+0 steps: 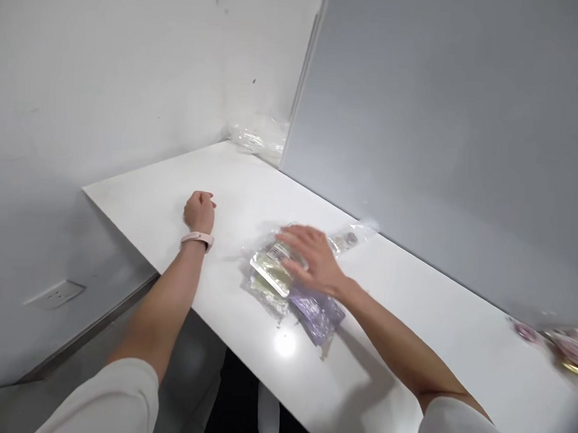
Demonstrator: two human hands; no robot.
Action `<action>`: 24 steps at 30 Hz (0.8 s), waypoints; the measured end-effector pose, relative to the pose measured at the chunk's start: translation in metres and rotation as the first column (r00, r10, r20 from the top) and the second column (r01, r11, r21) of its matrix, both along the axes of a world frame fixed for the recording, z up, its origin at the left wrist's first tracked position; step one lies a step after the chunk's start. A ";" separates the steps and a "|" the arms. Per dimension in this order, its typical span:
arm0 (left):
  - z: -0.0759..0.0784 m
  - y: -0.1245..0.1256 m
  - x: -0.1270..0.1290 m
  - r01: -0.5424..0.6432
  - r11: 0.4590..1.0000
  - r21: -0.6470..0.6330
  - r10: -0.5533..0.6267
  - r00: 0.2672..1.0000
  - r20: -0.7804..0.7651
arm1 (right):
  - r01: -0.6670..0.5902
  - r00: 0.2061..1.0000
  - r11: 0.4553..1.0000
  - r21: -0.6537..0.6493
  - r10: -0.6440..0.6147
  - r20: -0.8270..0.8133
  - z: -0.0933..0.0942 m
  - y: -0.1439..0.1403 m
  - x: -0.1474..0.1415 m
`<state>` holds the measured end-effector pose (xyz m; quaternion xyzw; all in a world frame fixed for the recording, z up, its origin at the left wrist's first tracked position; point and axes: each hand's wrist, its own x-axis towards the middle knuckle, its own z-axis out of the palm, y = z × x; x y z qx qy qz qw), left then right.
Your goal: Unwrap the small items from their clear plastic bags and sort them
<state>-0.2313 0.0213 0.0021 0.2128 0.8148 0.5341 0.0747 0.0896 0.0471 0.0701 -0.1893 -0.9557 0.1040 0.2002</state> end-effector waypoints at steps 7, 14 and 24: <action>0.035 -0.030 0.071 0.484 0.870 0.087 -0.492 0.857 0.154 | 0.460 0.874 0.866 -0.196 -0.404 0.270 -0.026 0.095 0.064; 0.027 -0.069 0.194 0.722 0.650 -0.235 -0.746 0.666 -0.018 | 0.586 0.811 0.800 -0.132 -0.579 0.085 -0.081 0.033 0.139; 0.017 -0.061 0.272 0.720 0.562 -0.408 -0.815 0.567 -0.122 | 0.820 0.563 0.555 -0.140 -0.826 0.022 -0.090 -0.104 0.311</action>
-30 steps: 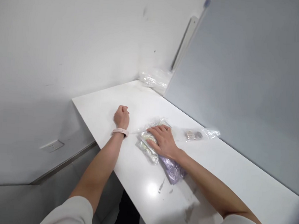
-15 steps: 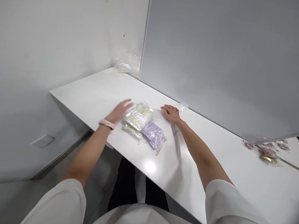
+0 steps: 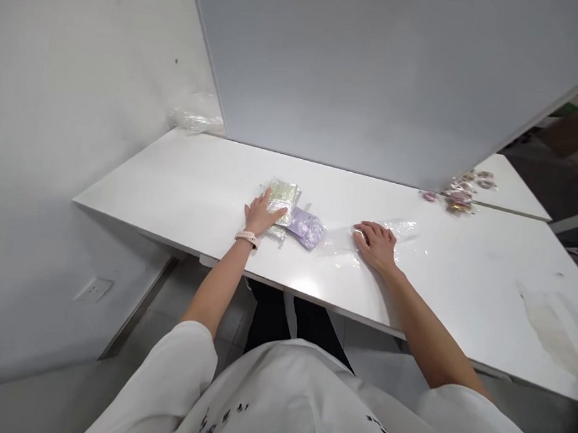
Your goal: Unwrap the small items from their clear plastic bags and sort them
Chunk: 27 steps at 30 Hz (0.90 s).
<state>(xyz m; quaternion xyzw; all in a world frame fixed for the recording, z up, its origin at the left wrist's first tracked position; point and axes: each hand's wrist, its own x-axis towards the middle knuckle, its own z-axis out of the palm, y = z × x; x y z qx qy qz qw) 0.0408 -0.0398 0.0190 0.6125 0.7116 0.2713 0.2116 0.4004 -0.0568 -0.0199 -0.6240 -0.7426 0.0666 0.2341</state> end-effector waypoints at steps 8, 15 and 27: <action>-0.002 0.026 0.050 -0.059 0.997 0.052 0.051 0.989 0.140 | -0.198 0.975 0.979 -0.047 0.201 0.099 0.010 -0.095 0.023; 0.048 -0.012 0.101 0.012 0.982 0.191 0.015 0.990 -0.138 | -0.202 0.971 0.956 0.213 0.224 -0.085 0.019 -0.112 0.027; 0.014 -0.148 0.265 0.519 0.844 -0.133 -0.515 0.716 -0.471 | 0.448 0.772 0.886 -0.117 -0.449 -0.450 0.002 -0.229 0.038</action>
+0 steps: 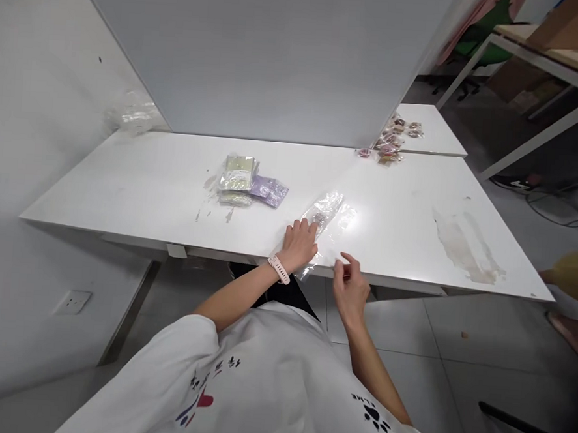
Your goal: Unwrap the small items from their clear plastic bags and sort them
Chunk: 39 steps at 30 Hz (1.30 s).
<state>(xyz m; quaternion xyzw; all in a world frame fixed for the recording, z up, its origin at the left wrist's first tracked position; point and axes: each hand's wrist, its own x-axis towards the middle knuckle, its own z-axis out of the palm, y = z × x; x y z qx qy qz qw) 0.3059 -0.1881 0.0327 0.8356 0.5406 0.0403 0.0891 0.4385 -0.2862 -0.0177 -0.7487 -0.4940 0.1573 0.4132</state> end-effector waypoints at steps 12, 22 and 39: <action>0.018 0.043 -0.035 -0.092 0.919 -0.384 0.276 0.845 0.458 | -0.269 0.799 0.950 -0.158 0.128 -0.587 0.020 0.014 -0.031; -0.007 0.038 -0.061 -0.029 0.711 -0.703 0.680 0.282 0.676 | -0.073 0.953 0.997 0.005 0.072 -0.294 0.028 0.042 0.038; -0.005 0.033 0.006 0.381 0.575 -0.724 0.626 0.364 0.689 | -0.056 0.970 0.943 -0.328 0.129 0.206 0.026 0.069 0.072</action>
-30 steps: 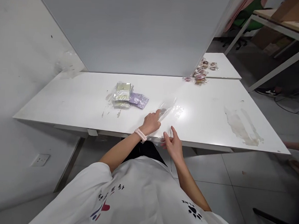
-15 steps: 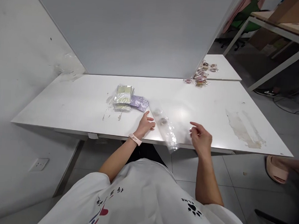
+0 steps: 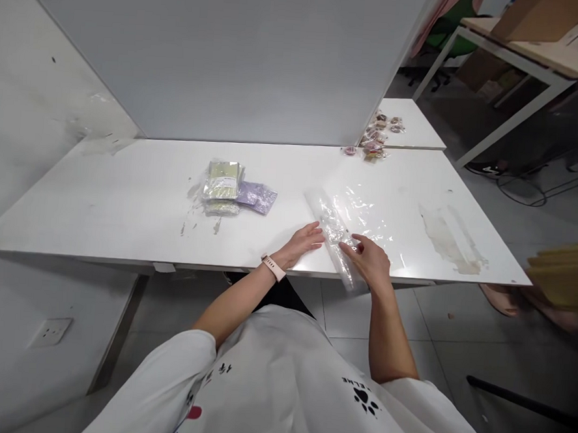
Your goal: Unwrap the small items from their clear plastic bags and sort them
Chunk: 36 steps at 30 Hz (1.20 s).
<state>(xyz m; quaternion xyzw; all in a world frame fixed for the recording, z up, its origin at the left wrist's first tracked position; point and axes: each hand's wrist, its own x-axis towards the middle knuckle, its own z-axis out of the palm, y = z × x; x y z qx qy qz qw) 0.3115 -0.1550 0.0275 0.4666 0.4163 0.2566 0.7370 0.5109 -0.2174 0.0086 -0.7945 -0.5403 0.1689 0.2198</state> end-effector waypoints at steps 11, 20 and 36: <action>0.010 0.008 -0.035 -0.238 0.959 0.155 0.258 0.958 -0.127 | -0.432 0.792 0.862 0.264 0.503 -0.347 0.035 -0.005 -0.063; 0.004 -0.024 -0.035 0.162 0.759 0.631 0.265 0.808 -0.526 | -0.215 0.952 0.942 0.258 0.143 0.270 -0.045 0.004 -0.012; 0.000 -0.023 0.004 0.253 0.826 0.504 -0.016 0.903 -0.428 | -0.035 0.962 0.995 0.096 0.059 -0.267 0.001 0.014 -0.008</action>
